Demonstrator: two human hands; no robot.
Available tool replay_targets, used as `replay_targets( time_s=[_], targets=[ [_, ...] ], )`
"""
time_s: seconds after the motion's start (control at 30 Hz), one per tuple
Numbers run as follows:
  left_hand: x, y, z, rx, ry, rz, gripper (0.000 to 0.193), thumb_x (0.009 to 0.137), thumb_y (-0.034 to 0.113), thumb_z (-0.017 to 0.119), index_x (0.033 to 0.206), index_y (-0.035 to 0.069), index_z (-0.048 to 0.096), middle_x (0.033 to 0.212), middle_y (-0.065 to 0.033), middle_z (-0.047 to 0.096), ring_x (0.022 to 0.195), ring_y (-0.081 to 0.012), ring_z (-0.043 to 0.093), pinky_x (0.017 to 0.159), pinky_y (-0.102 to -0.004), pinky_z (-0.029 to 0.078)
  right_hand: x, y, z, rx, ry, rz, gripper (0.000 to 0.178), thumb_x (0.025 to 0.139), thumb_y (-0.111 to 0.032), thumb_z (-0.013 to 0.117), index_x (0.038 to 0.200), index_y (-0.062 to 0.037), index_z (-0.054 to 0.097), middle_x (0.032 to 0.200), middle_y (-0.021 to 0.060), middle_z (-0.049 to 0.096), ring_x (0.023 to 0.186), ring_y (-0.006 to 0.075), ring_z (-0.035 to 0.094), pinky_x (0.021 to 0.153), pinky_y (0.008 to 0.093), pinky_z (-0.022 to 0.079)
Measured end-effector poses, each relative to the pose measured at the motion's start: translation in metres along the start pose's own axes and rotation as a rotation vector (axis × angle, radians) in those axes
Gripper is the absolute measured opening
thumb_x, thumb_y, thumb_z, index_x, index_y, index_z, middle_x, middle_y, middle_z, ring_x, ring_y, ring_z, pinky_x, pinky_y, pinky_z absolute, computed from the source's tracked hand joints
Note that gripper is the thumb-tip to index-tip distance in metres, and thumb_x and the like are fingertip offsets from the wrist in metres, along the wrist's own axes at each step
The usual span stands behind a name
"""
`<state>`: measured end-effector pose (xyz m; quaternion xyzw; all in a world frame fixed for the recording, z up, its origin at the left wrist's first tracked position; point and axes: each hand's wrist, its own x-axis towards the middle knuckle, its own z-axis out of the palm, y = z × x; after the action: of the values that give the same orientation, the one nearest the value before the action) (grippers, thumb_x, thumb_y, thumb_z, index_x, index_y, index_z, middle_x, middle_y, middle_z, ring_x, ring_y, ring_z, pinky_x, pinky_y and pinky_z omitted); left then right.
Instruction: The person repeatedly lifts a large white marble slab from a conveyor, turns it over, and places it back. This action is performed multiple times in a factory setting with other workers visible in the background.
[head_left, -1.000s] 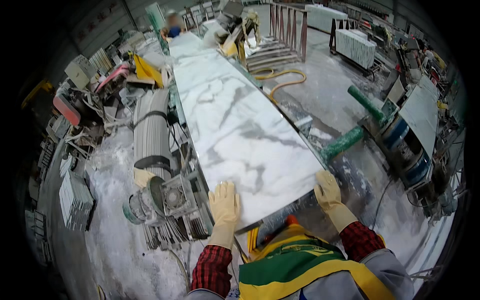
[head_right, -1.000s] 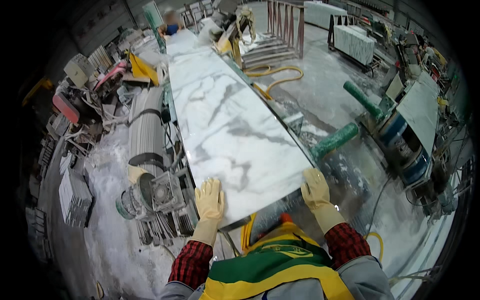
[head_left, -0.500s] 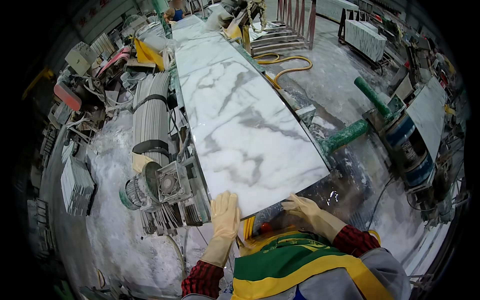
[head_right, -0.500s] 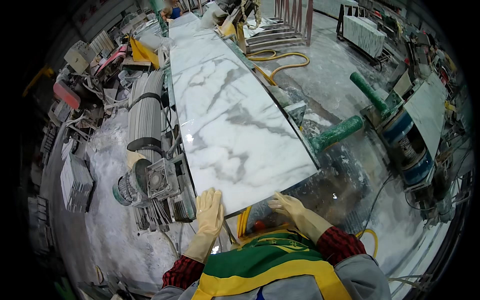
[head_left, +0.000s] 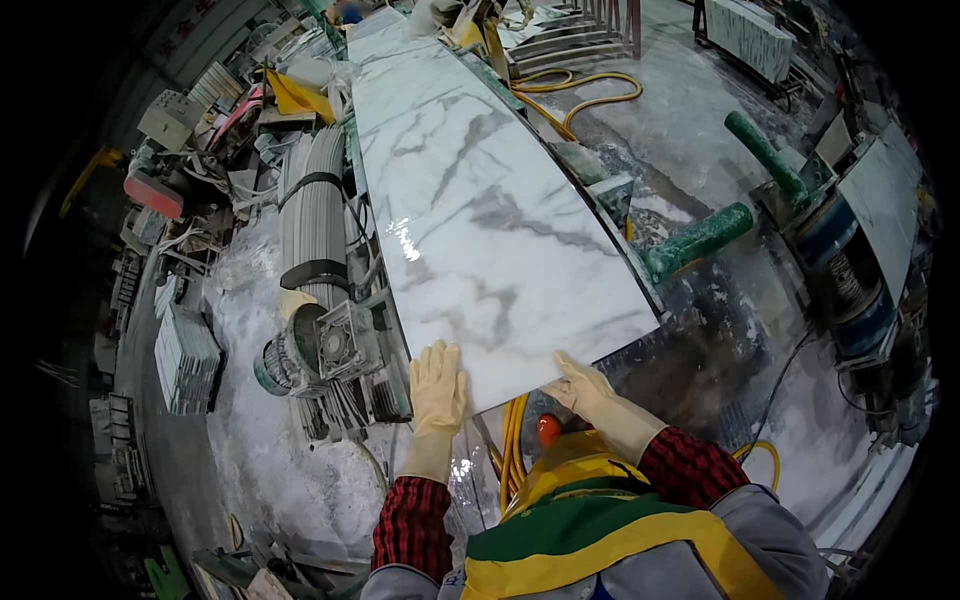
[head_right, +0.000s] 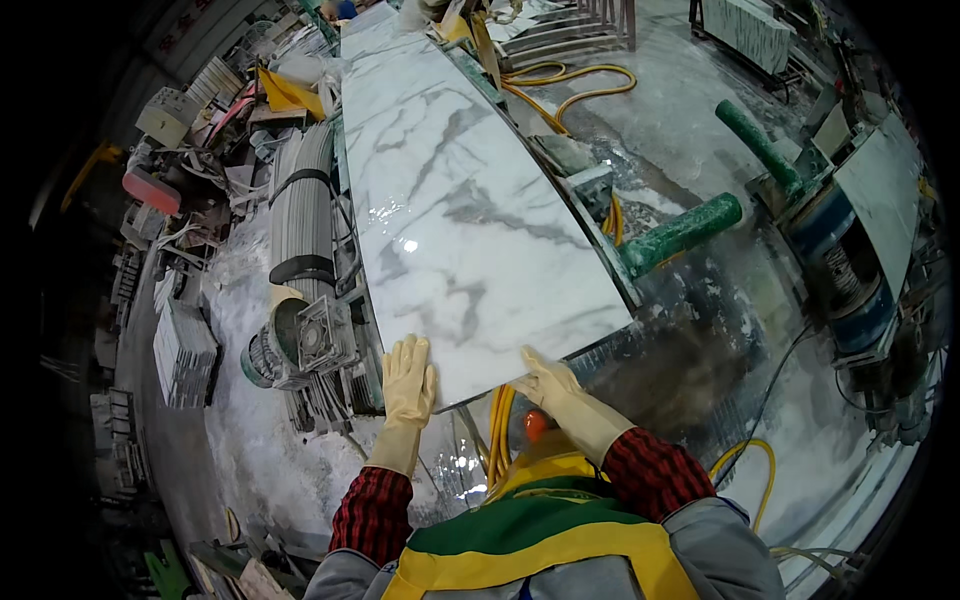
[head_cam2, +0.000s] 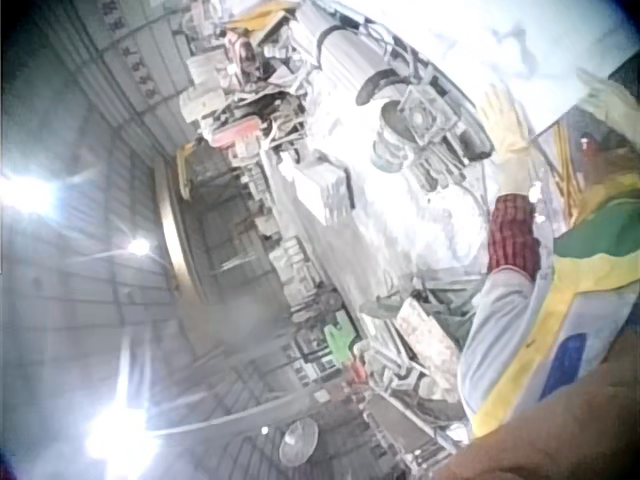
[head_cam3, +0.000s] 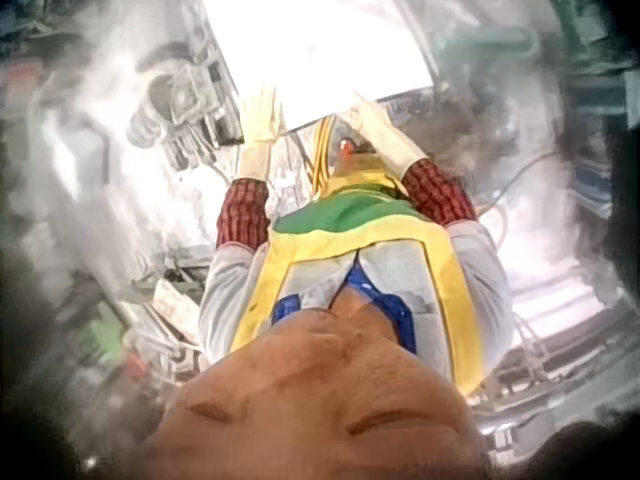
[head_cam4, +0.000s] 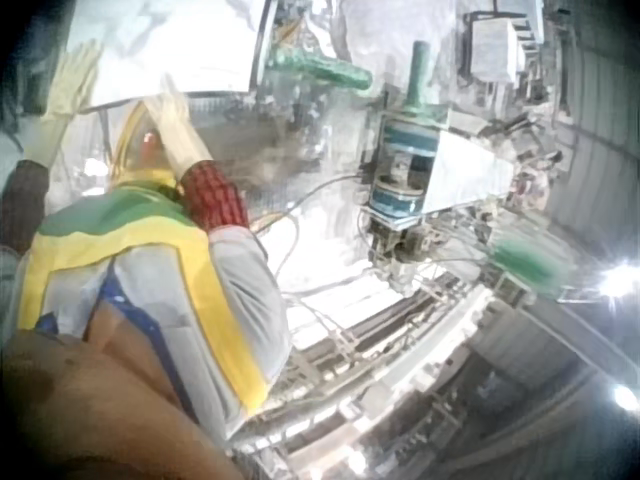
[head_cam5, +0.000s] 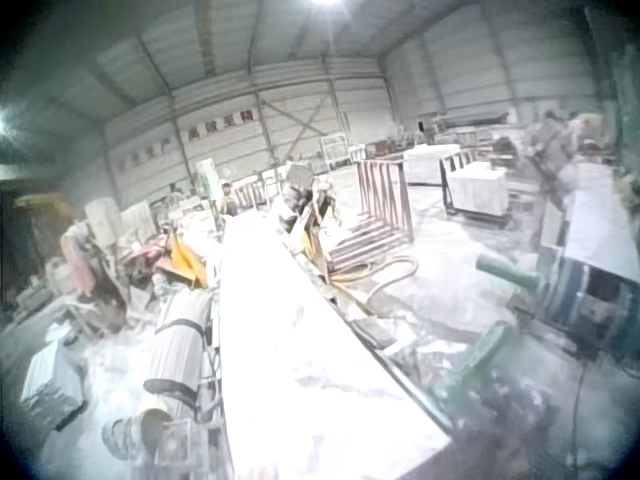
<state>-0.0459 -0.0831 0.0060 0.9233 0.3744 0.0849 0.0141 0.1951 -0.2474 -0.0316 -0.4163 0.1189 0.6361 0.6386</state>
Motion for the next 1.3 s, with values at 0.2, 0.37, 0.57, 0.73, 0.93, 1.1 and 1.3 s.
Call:
replay_targets(
  time_s=[0.2, 0.37, 0.57, 0.73, 0.93, 1.1, 1.3],
  targets=[
    [-0.034, 0.019, -0.02, -0.022, -0.043, 0.04, 0.054, 0.104, 0.023, 0.065, 0.154, 0.007, 0.052, 0.16, -0.0237, 0.053, 0.148, -0.0463, 0.047, 0.127, -0.0588, 0.032, -0.032, 0.013, -0.02, -0.025, -0.142, 0.014, 0.062, 0.115, -0.025, 0.065, 0.163, 0.007, 0.043, 0.157, 0.0228, 0.057, 0.139, 0.033, 0.065, 0.12, 0.041, 0.056],
    [-0.057, 0.025, -0.037, -0.097, -0.214, 0.069, 0.057, 0.109, 0.025, 0.059, 0.162, 0.005, 0.048, 0.169, -0.0285, 0.045, 0.156, -0.0512, 0.041, 0.133, -0.0583, 0.027, -0.031, 0.046, -0.076, -0.029, -0.026, 0.062, 0.052, 0.115, -0.023, 0.062, 0.15, 0.0128, 0.048, 0.151, 0.0232, 0.058, 0.137, 0.0389, 0.064, 0.121, 0.0519, 0.057],
    [0.014, -0.015, -0.017, -0.099, -0.106, 0.163, 0.058, 0.104, 0.021, 0.065, 0.158, 0.006, 0.051, 0.165, -0.0258, 0.048, 0.152, -0.0503, 0.043, 0.13, -0.0604, 0.03, -0.029, 0.049, -0.095, 0.085, 0.03, 0.123, 0.044, 0.116, -0.024, 0.062, 0.144, 0.0094, 0.054, 0.146, 0.021, 0.063, 0.13, 0.0364, 0.068, 0.117, 0.0516, 0.059],
    [0.071, -0.042, 0.0, -0.058, 0.086, 0.165, 0.058, 0.102, 0.022, 0.067, 0.156, 0.007, 0.052, 0.163, -0.0226, 0.051, 0.149, -0.0482, 0.045, 0.128, -0.0595, 0.032, -0.043, 0.039, -0.088, -0.162, 0.087, 0.142, 0.044, 0.113, -0.025, 0.068, 0.142, 0.0069, 0.06, 0.143, 0.0191, 0.068, 0.127, 0.0307, 0.072, 0.118, 0.046, 0.057],
    [0.146, -0.074, 0.007, 0.013, 0.238, 0.109, 0.06, 0.1, 0.022, 0.069, 0.155, 0.009, 0.051, 0.16, -0.021, 0.054, 0.148, -0.0439, 0.047, 0.127, -0.0571, 0.033, -0.059, 0.04, -0.097, -0.213, -0.143, 0.033, 0.051, 0.113, -0.032, 0.069, 0.144, 0.0079, 0.059, 0.145, 0.0195, 0.068, 0.131, 0.03, 0.07, 0.114, 0.0442, 0.059],
    [0.198, -0.112, 0.021, 0.011, 0.275, 0.133, 0.058, 0.106, 0.025, 0.063, 0.161, 0.009, 0.053, 0.165, -0.0221, 0.053, 0.15, -0.0466, 0.048, 0.128, -0.0577, 0.033, -0.062, 0.042, -0.101, -0.226, -0.065, 0.098, 0.05, 0.11, -0.03, 0.074, 0.14, 0.0072, 0.061, 0.146, 0.0172, 0.068, 0.131, 0.0316, 0.07, 0.112, 0.0454, 0.059],
    [0.266, -0.11, 0.016, -0.027, 0.353, 0.194, 0.047, 0.105, 0.022, 0.067, 0.15, 0.008, 0.063, 0.151, -0.0198, 0.065, 0.142, -0.0443, 0.056, 0.123, -0.057, 0.04, -0.05, 0.065, -0.12, -0.161, -0.006, 0.067, 0.045, 0.11, -0.021, 0.069, 0.146, 0.0051, 0.061, 0.166, 0.0162, 0.053, 0.137, 0.0334, 0.065, 0.117, 0.047, 0.054]
  ],
)
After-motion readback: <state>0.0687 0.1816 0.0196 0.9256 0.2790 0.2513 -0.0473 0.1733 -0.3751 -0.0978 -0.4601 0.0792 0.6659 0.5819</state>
